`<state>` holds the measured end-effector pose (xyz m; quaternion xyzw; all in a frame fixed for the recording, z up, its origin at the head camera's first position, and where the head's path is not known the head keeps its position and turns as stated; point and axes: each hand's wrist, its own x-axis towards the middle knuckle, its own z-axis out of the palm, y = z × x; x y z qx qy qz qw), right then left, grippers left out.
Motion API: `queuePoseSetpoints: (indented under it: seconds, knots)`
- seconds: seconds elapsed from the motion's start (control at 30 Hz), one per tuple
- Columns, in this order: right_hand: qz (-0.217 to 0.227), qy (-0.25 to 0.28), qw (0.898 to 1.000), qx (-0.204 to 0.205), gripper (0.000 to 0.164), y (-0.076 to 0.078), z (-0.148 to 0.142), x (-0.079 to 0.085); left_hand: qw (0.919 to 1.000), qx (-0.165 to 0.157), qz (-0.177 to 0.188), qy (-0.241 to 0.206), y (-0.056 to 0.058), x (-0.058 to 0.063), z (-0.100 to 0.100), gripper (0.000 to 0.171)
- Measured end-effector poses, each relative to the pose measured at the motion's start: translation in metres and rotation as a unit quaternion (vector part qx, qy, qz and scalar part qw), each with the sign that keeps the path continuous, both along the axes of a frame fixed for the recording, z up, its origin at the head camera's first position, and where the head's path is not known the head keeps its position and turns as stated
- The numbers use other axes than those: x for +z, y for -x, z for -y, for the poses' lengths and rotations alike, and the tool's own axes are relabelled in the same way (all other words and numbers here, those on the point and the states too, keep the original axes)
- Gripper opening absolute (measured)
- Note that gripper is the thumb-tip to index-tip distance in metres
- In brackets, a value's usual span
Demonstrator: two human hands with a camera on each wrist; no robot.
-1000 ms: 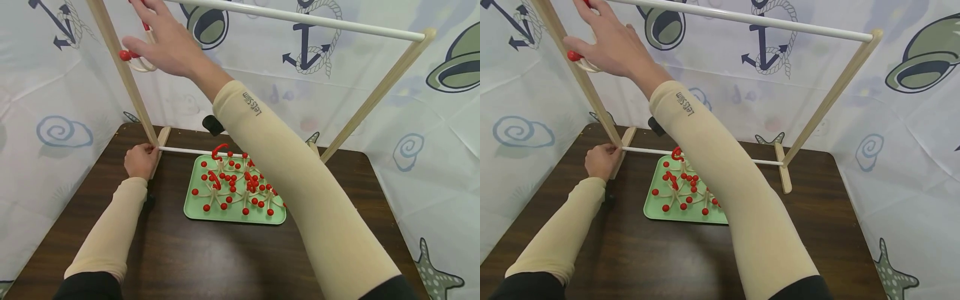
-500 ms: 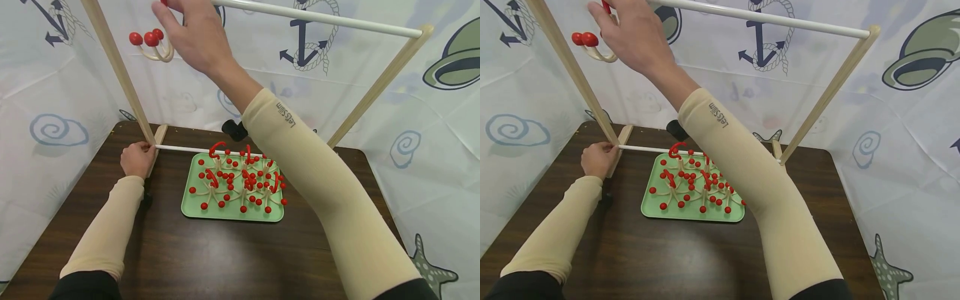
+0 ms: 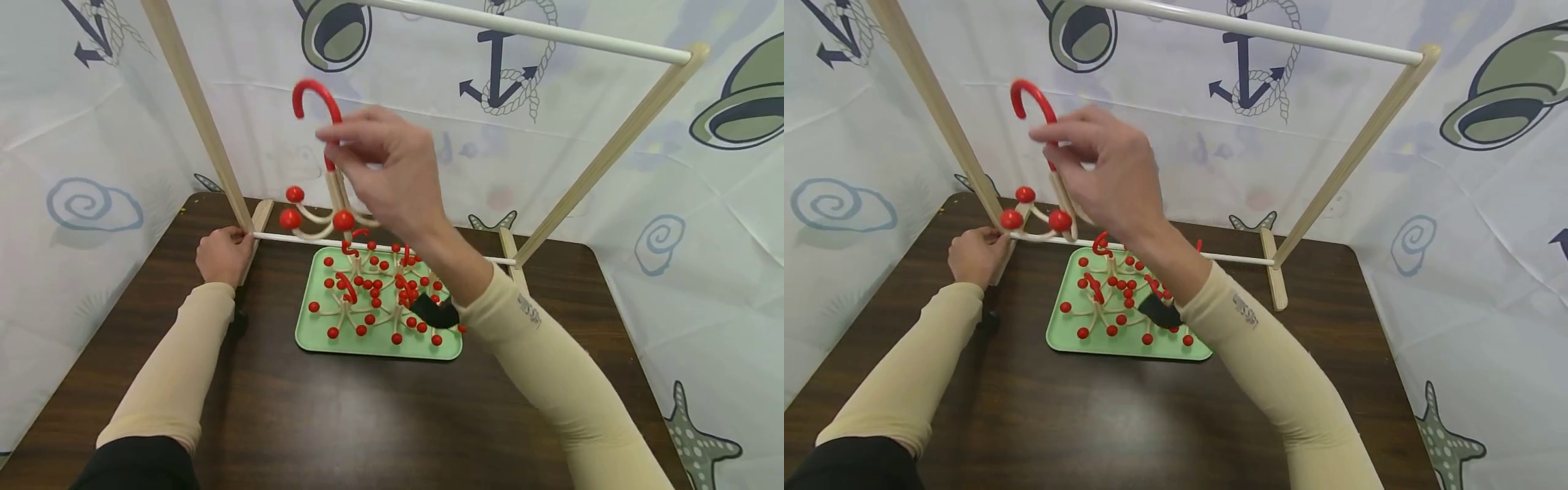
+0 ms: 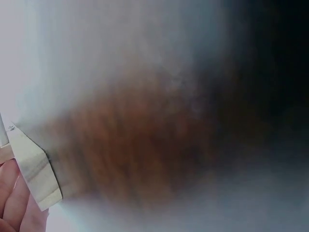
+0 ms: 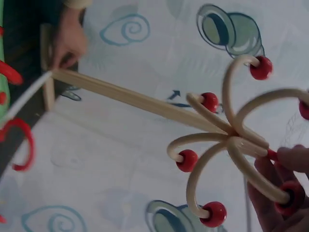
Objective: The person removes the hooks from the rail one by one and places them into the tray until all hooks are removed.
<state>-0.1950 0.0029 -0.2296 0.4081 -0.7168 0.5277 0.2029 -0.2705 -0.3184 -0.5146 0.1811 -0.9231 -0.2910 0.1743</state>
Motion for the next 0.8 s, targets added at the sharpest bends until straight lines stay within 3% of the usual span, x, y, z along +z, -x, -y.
queuePoseSetpoints:
  seconds: [0.1,0.2,0.4,0.6,0.8]
  knots:
    - [-0.025,-0.036,0.999,0.014,0.013,-0.018,-0.012,-0.038,1.0000,0.002,0.007,-0.003,-0.001,-0.001,0.000,0.037]
    - [-0.047,-0.077,0.996,0.002,0.013,-0.036,-0.023,-0.084,0.9999,0.001,0.008,-0.006,-0.002,-0.002,-0.001,0.037]
    - [-0.044,-0.103,0.994,-0.013,0.019,-0.060,-0.032,-0.160,0.9999,0.006,0.004,-0.008,-0.004,-0.002,0.002,0.038]
    - [-0.055,-0.098,0.992,-0.059,0.031,-0.068,-0.038,-0.201,0.9999,0.004,0.007,-0.012,-0.005,0.000,0.001,0.039]
    - [-0.082,-0.112,0.984,-0.111,0.029,-0.070,-0.043,-0.221,0.9999,-0.001,-0.001,-0.012,-0.001,0.003,-0.001,0.038]
